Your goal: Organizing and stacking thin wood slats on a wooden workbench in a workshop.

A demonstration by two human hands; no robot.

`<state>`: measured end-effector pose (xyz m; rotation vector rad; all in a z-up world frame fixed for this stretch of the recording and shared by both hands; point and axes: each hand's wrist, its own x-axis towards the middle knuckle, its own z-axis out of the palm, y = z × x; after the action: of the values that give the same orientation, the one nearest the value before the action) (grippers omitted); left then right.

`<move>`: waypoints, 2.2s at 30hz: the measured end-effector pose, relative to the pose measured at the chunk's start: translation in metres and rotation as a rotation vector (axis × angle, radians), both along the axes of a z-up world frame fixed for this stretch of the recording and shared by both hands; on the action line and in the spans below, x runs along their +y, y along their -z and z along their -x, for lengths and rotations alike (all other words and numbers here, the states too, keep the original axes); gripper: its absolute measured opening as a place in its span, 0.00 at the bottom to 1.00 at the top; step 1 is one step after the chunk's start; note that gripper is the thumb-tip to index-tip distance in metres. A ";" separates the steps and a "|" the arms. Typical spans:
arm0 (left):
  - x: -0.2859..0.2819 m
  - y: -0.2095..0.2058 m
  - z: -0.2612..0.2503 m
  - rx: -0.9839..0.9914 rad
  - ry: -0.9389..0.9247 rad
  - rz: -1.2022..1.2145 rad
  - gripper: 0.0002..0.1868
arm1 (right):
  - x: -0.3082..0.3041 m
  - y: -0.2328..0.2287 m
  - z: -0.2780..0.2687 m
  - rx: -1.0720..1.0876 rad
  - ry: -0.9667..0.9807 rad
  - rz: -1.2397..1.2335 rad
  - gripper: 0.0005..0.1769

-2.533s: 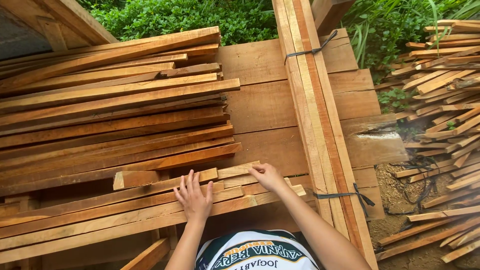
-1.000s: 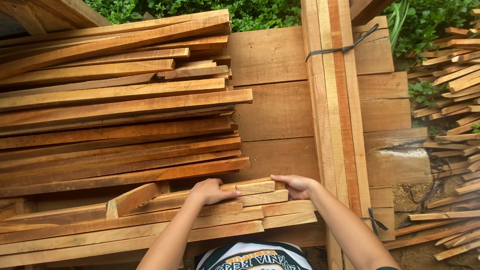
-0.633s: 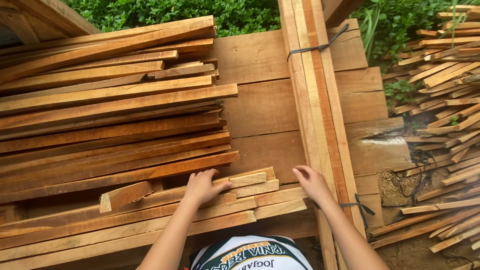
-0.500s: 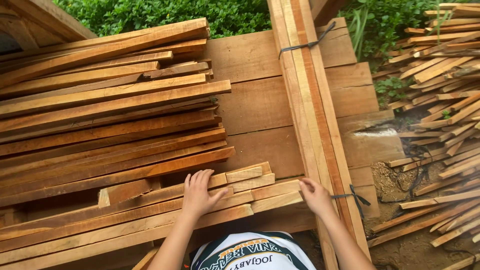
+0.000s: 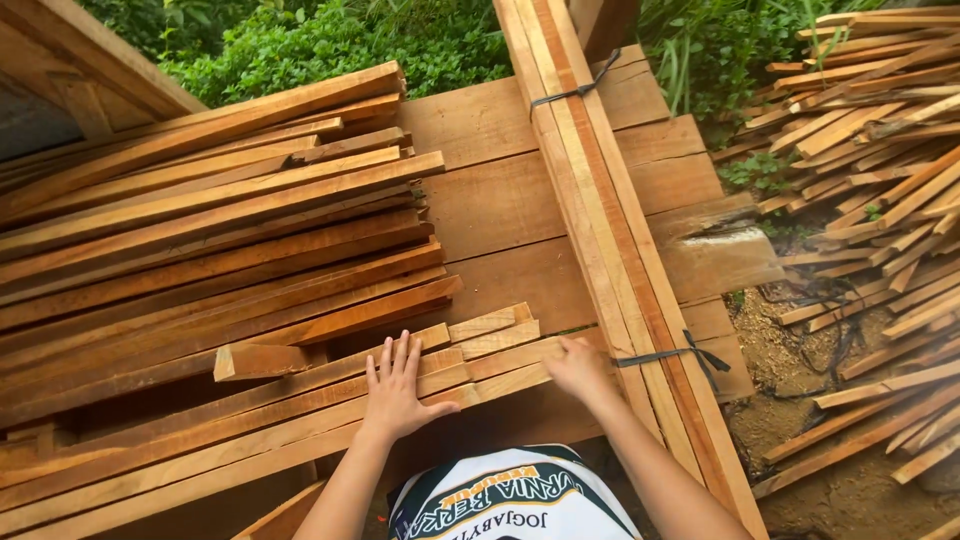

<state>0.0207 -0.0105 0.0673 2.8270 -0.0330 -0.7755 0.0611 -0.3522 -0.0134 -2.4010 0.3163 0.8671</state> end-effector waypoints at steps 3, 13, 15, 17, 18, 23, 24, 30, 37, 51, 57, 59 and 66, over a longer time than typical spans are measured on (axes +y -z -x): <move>0.007 0.010 0.003 -0.120 -0.025 0.044 0.59 | 0.032 -0.027 0.004 0.028 0.047 -0.053 0.43; 0.013 0.035 0.009 -0.386 -0.006 -0.068 0.41 | 0.034 0.021 0.012 -0.051 0.448 -0.462 0.16; 0.014 0.038 0.006 -0.371 -0.026 -0.034 0.41 | 0.008 0.080 0.017 -0.147 0.660 -0.469 0.14; 0.013 0.037 0.010 -0.340 -0.047 -0.002 0.41 | 0.012 0.051 0.031 0.102 0.730 -0.615 0.26; 0.017 0.036 0.002 -0.342 -0.063 0.022 0.40 | 0.018 0.038 0.025 0.328 0.788 -0.776 0.42; 0.016 0.033 0.001 -0.240 -0.047 -0.007 0.46 | 0.043 0.032 0.026 0.531 0.892 -0.972 0.36; 0.014 0.032 -0.001 -0.219 -0.044 -0.003 0.47 | 0.042 0.044 0.026 0.551 0.932 -1.036 0.24; 0.011 0.032 -0.001 -0.160 -0.069 0.028 0.49 | 0.026 0.102 0.040 0.604 0.782 -1.063 0.37; 0.010 0.032 0.001 -0.147 -0.083 0.048 0.48 | 0.028 0.078 0.045 0.512 0.620 -0.982 0.51; 0.009 0.024 -0.005 -0.042 -0.088 0.059 0.48 | 0.081 0.012 0.043 0.845 1.304 -1.238 0.43; 0.007 0.021 -0.008 0.019 -0.061 0.032 0.51 | 0.102 0.026 0.073 0.645 1.559 -1.272 0.63; 0.007 0.019 -0.009 0.037 -0.053 0.037 0.51 | 0.123 -0.005 0.071 0.625 1.629 -1.268 0.64; 0.016 0.012 -0.015 0.121 -0.015 0.079 0.52 | 0.171 -0.105 0.050 0.321 1.863 -1.281 0.63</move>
<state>0.0357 0.0059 0.0553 2.6981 -0.0237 -0.9199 0.0110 -0.1808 0.0915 -0.2156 1.2547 0.2163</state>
